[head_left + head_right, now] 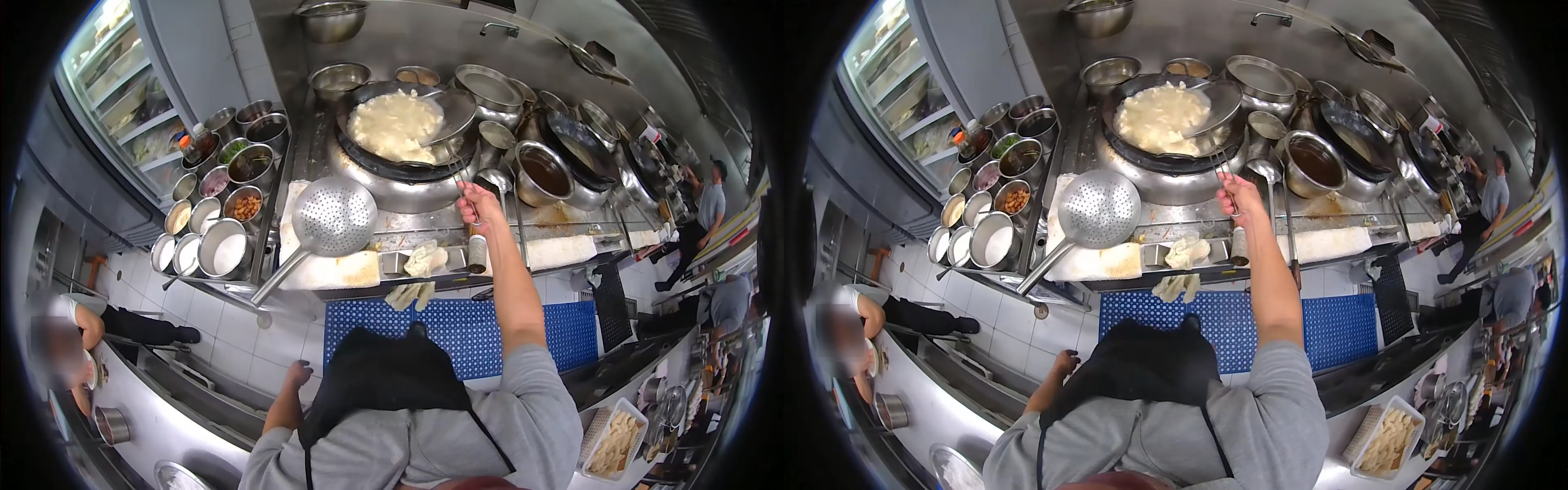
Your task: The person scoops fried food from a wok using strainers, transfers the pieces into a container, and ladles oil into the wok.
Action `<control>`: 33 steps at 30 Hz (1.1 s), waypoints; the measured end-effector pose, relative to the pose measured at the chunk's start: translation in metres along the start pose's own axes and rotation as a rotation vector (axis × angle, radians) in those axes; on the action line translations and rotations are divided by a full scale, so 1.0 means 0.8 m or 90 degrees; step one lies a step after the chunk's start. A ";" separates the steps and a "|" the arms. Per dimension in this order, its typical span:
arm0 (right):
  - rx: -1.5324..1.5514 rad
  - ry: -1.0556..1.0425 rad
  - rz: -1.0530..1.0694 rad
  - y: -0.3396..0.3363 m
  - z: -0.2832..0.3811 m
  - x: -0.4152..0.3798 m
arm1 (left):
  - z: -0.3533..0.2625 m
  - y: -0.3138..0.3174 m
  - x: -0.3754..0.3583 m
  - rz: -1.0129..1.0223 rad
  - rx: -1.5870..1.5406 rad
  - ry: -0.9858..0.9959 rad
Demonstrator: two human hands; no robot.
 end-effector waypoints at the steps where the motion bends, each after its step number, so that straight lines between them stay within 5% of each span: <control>1: 0.010 0.000 0.014 0.002 0.004 -0.006 | -0.006 0.003 0.015 -0.009 -0.006 0.016; 10: -0.431 -0.158 -0.052 0.038 0.084 -0.091 | -0.067 0.006 -0.006 -0.023 0.057 0.121; 16: -0.811 -0.372 -0.057 0.102 0.124 -0.078 | -0.018 0.005 0.005 -0.009 0.031 0.087; 17: -0.818 -0.323 -0.075 0.120 0.129 -0.085 | -0.008 0.005 0.009 -0.005 0.016 0.067; 20: -0.807 -0.464 -0.101 0.134 0.129 -0.062 | 0.016 0.007 0.012 -0.006 -0.003 0.044; 25: -0.678 -0.422 -0.085 0.171 0.113 -0.027 | 0.046 0.019 0.010 0.006 -0.022 -0.001; 33: -0.404 -0.108 -0.057 0.137 0.027 -0.055 | 0.022 0.023 0.024 0.033 -0.019 0.014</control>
Point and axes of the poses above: each hand's wrist, its own x-axis towards the middle knuckle, its own y-axis out of the palm, z = x × y, the point moved 8 cm from there along x, towards the middle knuckle, and after that the axes turned 8 degrees about -y, right-handed, at the moved point
